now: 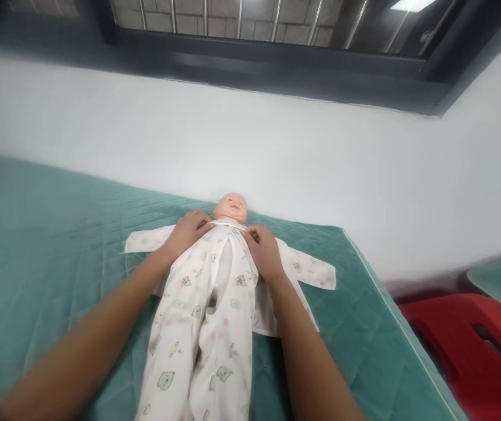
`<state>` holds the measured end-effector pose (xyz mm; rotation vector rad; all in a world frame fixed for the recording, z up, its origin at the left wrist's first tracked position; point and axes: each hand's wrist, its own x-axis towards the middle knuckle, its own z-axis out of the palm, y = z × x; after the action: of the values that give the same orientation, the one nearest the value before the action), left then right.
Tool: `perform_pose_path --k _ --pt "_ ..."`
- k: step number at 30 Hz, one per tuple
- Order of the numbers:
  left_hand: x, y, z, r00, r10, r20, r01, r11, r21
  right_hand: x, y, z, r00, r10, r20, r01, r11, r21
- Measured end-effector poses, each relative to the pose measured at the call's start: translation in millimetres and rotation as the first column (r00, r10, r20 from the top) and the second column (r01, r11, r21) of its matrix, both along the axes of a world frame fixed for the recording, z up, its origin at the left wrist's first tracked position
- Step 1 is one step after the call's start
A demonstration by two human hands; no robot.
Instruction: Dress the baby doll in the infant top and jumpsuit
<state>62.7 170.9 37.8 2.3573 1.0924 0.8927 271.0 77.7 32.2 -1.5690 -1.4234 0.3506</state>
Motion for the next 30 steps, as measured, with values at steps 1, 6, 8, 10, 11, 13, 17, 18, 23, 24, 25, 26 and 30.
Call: perform_pose_path --k 1,6,8,10,11,13,17,18,23,24,25,26,30 --pt "0 0 -0.1 1.000 -0.002 -0.003 0.002 1.000 -0.005 1 0 -2.2 0.999 -0.011 0.040 0.010 0.999 0.038" --pt "0 2 2.2 1.000 -0.028 0.006 0.028 1.000 -0.015 3 3 -7.3 0.986 0.012 0.167 -0.023 0.998 0.065" --pt "0 6 2.7 1.000 -0.013 -0.008 0.012 0.999 -0.043 2 5 -5.1 0.990 0.039 0.137 -0.039 0.999 0.002" --pt "1 10 2.3 1.000 0.006 -0.030 -0.008 0.997 -0.073 3 8 -1.6 0.989 0.012 0.147 -0.003 0.998 -0.063" --pt "1 13 1.7 0.999 0.015 -0.041 -0.018 0.997 -0.081 3 9 0.2 0.985 -0.015 0.170 0.031 0.995 -0.092" --pt "4 18 -0.2 0.998 0.038 -0.056 -0.043 0.995 -0.086 4 13 3.1 0.974 -0.062 0.218 0.093 0.986 -0.137" --pt "9 25 -4.7 0.992 0.099 -0.075 -0.105 0.991 -0.082 8 22 3.7 0.965 -0.107 0.239 0.145 0.978 -0.149" --pt "10 26 -5.5 0.991 0.107 -0.077 -0.114 0.990 -0.083 8 24 2.7 0.965 -0.114 0.236 0.151 0.978 -0.147" --pt "8 23 -6.8 0.994 0.105 -0.028 -0.107 0.986 -0.131 8 23 -5.3 0.978 -0.132 0.163 0.152 0.981 -0.119" --pt "6 21 -6.9 0.996 0.085 0.002 -0.084 0.988 -0.133 8 21 -6.7 0.985 -0.119 0.126 0.132 0.987 -0.094" --pt "5 20 -7.1 0.998 0.056 0.030 -0.051 0.991 -0.125 7 20 -7.7 0.991 -0.095 0.091 0.101 0.993 -0.065" --pt "3 18 -7.3 0.999 0.022 0.050 -0.016 0.994 -0.110 7 18 -8.3 0.996 -0.059 0.067 0.062 0.997 -0.035" --pt "-2 14 -9.6 0.999 -0.044 -0.018 0.044 0.999 -0.007 8 11 -8.3 0.994 0.052 0.098 -0.054 0.998 0.016"
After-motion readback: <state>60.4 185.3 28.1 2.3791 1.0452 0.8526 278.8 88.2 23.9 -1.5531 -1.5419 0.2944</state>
